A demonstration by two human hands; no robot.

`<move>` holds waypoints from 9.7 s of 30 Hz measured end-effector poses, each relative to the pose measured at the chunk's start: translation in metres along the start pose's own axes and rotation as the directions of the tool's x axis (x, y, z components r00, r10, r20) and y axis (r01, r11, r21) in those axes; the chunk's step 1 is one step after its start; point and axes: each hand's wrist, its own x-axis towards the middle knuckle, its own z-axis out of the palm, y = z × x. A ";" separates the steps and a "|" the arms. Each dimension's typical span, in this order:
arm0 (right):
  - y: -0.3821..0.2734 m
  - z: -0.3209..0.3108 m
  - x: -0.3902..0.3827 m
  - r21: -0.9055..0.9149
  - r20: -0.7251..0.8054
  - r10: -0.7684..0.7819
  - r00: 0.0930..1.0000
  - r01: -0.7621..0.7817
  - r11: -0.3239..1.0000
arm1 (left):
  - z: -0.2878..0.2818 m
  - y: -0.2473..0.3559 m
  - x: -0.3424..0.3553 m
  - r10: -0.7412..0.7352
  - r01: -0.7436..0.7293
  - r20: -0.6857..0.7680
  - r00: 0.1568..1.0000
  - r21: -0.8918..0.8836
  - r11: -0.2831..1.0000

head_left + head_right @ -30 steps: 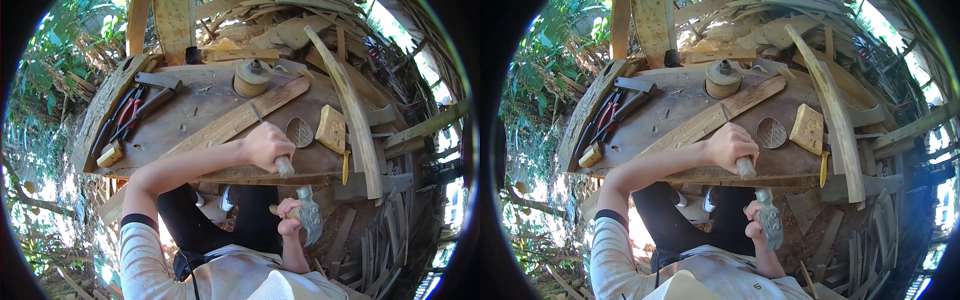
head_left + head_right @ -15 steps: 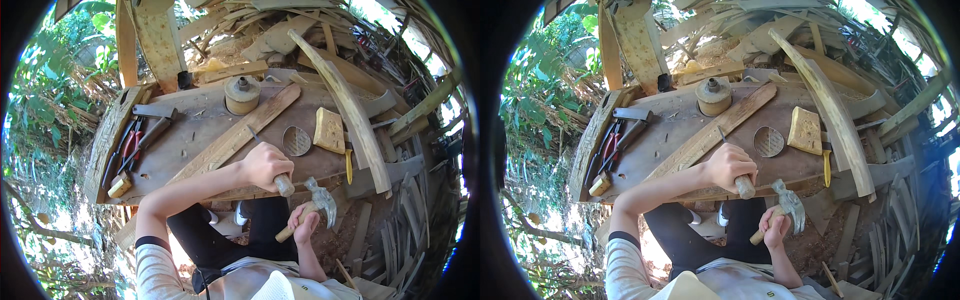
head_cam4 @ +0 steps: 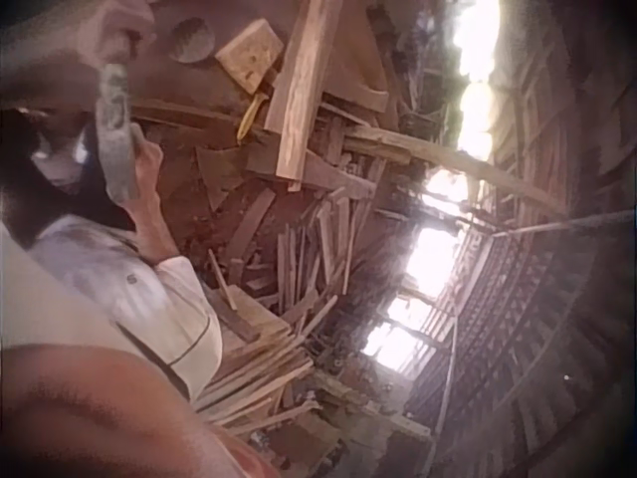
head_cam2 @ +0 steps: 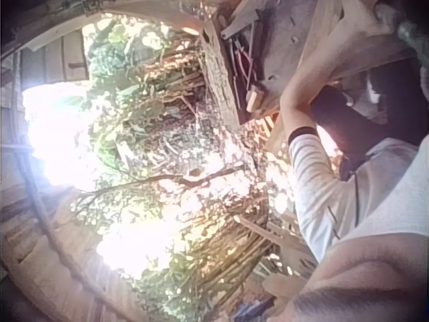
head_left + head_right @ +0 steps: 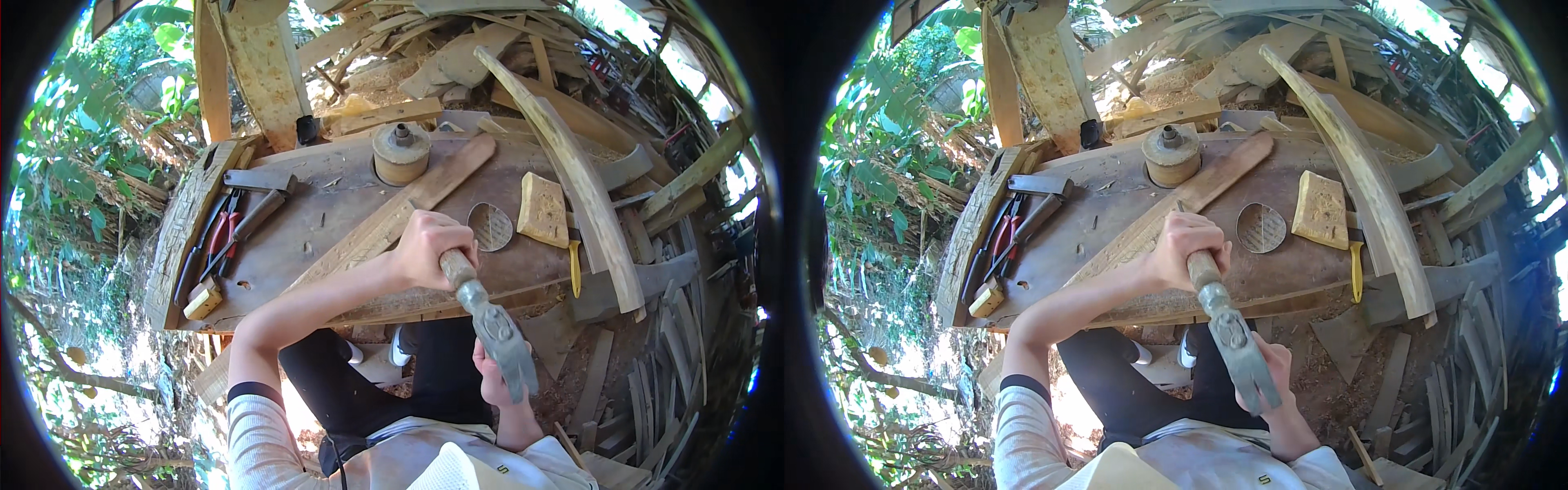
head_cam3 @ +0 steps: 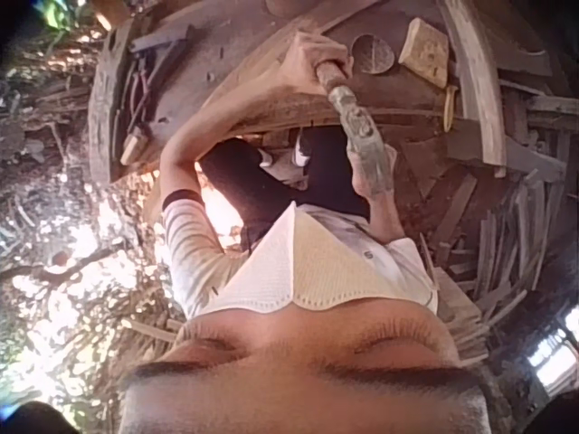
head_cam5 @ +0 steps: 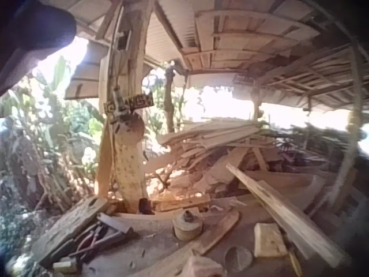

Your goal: The person uses a hammer and chisel to carve a groove into a wooden plank. They then use a brush to sweep away sawdust and a sanding block to smooth the plank's surface. The person works on a single plank throughout the clip.

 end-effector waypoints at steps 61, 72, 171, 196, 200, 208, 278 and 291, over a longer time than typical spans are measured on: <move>0.058 -0.006 0.093 0.566 -0.455 0.188 0.870 0.120 0.815 | 0.029 -0.026 -0.031 0.285 -0.319 0.407 0.868 0.018 0.948; 0.032 -0.023 0.106 0.616 -0.358 0.177 0.917 0.089 0.783 | 0.033 -0.027 -0.037 0.254 -0.308 0.472 0.844 0.040 0.951; 0.041 0.021 -0.030 0.111 0.022 -0.119 0.993 0.115 0.987 | 0.018 -0.009 -0.024 0.122 -0.114 0.145 0.982 -0.063 0.991; 0.029 0.012 -0.033 0.425 -0.136 -0.159 0.978 0.203 0.882 | 0.020 -0.011 -0.025 0.139 -0.136 0.194 0.971 -0.030 0.990; 0.032 0.011 -0.038 0.070 0.028 0.003 1.000 -0.005 0.998 | 0.021 -0.012 -0.027 0.139 -0.139 0.220 0.966 -0.013 0.990; 0.034 0.006 -0.007 0.534 -0.259 0.139 0.956 0.022 0.845 | 0.023 -0.013 -0.028 0.133 -0.145 0.327 0.936 0.014 0.989; 0.018 -0.021 0.137 0.506 -0.357 0.071 0.931 0.129 0.853 | -0.014 0.006 0.001 0.145 -0.146 0.045 0.988 0.025 0.989; 0.017 -0.021 0.137 0.514 -0.317 0.061 0.946 0.117 0.850 | -0.008 -0.014 -0.027 0.137 -0.154 0.129 0.982 0.127 0.980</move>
